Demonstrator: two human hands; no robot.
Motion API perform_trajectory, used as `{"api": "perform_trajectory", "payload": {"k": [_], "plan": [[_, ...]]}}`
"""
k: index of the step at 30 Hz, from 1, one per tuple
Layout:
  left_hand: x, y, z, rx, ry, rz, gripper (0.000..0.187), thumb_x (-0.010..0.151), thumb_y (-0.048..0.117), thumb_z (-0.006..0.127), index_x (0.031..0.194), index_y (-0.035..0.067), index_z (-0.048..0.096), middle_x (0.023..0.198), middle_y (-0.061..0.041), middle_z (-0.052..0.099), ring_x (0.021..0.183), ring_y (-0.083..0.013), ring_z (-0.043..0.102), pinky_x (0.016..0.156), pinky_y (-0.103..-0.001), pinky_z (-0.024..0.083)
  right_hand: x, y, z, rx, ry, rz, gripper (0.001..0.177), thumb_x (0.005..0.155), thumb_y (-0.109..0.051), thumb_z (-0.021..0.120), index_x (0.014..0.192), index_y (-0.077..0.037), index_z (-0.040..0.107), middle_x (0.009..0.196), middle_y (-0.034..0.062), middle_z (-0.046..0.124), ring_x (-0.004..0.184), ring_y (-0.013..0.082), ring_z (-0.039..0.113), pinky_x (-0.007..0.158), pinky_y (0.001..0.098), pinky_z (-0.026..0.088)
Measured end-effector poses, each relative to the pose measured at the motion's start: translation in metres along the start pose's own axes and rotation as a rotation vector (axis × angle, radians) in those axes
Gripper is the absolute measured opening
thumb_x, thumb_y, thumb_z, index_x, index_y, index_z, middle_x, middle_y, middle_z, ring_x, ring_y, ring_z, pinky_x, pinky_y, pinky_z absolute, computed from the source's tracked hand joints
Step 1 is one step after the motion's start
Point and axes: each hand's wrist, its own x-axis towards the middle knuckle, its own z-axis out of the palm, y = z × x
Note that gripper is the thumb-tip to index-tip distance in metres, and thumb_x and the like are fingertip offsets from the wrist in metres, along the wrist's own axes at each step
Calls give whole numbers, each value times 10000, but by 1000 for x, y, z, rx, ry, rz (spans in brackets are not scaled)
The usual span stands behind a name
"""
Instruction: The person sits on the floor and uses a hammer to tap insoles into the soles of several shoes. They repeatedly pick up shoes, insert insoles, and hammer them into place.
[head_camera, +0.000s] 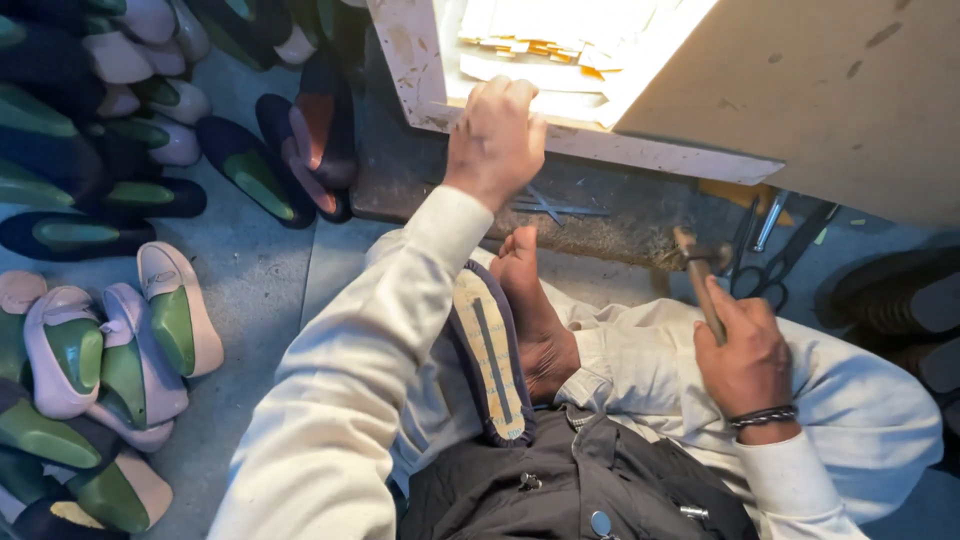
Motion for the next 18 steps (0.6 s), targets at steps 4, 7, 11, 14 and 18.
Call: {"api": "perform_trajectory", "payload": {"k": [4, 7, 11, 14, 18], "plan": [[53, -36, 42, 217, -81, -105, 120, 957, 127, 602, 984, 21, 650, 980, -169, 622, 937, -347, 597, 686, -455, 571, 5, -10, -3, -129, -134, -67, 664, 845, -340, 708, 1494, -233, 616, 1100, 131, 614, 1019, 373, 624, 806, 540, 544], [80, -57, 61, 282, -87, -201, 129, 986, 101, 576, 992, 17, 674, 966, -161, 623, 903, -301, 597, 687, -410, 584, -7, -8, -26, -100, -64, -85, 539, 920, -379, 676, 1405, -143, 674, 1176, 153, 674, 1098, 355, 635, 883, 510, 538], [103, -88, 86, 390, -57, -249, 163, 974, -3, 533, 896, 43, 669, 929, -142, 632, 855, -274, 584, 664, -381, 577, -34, 51, -31, -124, 358, -111, 183, 1141, -120, 802, 1272, 0, 846, 1065, 166, 762, 738, 260, 636, 752, 379, 556], [130, -127, 122, 401, 16, -179, 195, 906, -55, 526, 835, 70, 658, 904, -135, 586, 859, -319, 573, 624, -418, 573, -36, 94, -7, -1, 475, -146, 215, 1203, -85, 781, 1316, 92, 827, 981, 131, 707, 758, 253, 574, 790, 387, 496], [158, -133, 122, 256, -43, -285, 247, 891, 232, 793, 941, -7, 753, 968, -202, 701, 915, -389, 702, 723, -497, 595, -24, 78, -1, 11, 459, -159, 323, 1058, -170, 795, 1311, 31, 802, 957, 82, 725, 769, 234, 608, 754, 361, 505]]}}
